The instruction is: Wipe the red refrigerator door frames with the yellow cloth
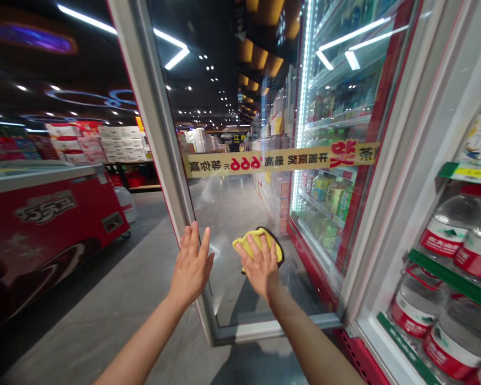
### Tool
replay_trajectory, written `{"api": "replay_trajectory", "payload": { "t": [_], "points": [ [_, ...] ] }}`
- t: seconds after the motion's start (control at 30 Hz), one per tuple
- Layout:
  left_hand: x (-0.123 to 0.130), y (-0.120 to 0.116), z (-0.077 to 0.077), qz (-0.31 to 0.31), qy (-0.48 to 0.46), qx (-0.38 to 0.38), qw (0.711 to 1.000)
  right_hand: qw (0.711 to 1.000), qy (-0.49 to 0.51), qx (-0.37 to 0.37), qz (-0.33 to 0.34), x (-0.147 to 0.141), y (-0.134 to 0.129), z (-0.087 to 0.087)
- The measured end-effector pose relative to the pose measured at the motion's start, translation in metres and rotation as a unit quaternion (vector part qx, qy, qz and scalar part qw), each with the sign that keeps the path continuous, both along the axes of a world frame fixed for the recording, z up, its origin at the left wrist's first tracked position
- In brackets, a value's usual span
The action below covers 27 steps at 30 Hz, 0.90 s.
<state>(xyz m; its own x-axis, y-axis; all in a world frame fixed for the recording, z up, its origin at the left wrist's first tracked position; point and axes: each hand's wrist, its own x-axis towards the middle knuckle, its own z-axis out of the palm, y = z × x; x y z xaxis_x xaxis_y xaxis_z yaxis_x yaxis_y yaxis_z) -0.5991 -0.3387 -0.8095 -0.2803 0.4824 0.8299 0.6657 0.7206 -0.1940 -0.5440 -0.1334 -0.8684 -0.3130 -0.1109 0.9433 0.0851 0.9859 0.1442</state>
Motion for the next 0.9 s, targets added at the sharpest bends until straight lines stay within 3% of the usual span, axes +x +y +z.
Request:
{"api": "replay_trajectory", "payload": {
  "t": [0.07,0.13,0.2,0.27,0.37,0.47,0.53,0.6,0.7,0.77,0.83,0.9],
  "points": [
    [0.004,0.004,0.0,0.006,0.002,0.001,1.0,0.998,-0.037,0.041,0.026,-0.001,-0.001,0.001],
    [0.009,0.012,-0.001,0.003,0.003,-0.002,1.0,0.998,-0.04,0.045,0.035,-0.004,0.01,0.023],
    [0.012,0.023,-0.004,-0.012,0.001,-0.015,1.0,1.0,-0.008,0.002,0.018,-0.004,0.03,0.047],
    [0.013,0.035,-0.008,-0.022,-0.006,-0.022,0.999,0.997,0.037,-0.071,-0.019,0.002,0.052,0.054],
    [0.007,0.048,-0.016,-0.018,-0.017,-0.018,1.0,0.982,0.084,-0.162,-0.056,0.018,0.065,0.025],
    [-0.001,0.052,-0.024,-0.026,-0.013,-0.015,0.999,0.991,0.023,-0.129,-0.029,0.027,0.056,-0.01],
    [-0.006,0.052,-0.027,-0.038,-0.014,-0.004,0.999,0.997,-0.052,-0.059,0.0,0.025,0.055,-0.013],
    [-0.009,0.053,-0.026,-0.052,-0.017,0.011,0.998,0.997,-0.071,-0.042,-0.007,0.022,0.068,-0.001],
    [-0.011,0.055,-0.023,-0.078,-0.014,0.026,0.997,0.985,0.024,-0.16,-0.068,0.023,0.102,0.014],
    [-0.013,0.058,-0.021,-0.092,-0.012,0.03,0.995,0.952,0.111,-0.268,-0.102,0.026,0.116,0.005],
    [-0.015,0.059,-0.02,-0.098,-0.01,0.032,0.995,0.927,0.154,-0.324,-0.112,0.027,0.113,-0.015],
    [-0.017,0.059,-0.019,-0.099,-0.007,0.034,0.995,0.945,0.123,-0.292,-0.086,0.024,0.101,-0.033]
  ]
}}
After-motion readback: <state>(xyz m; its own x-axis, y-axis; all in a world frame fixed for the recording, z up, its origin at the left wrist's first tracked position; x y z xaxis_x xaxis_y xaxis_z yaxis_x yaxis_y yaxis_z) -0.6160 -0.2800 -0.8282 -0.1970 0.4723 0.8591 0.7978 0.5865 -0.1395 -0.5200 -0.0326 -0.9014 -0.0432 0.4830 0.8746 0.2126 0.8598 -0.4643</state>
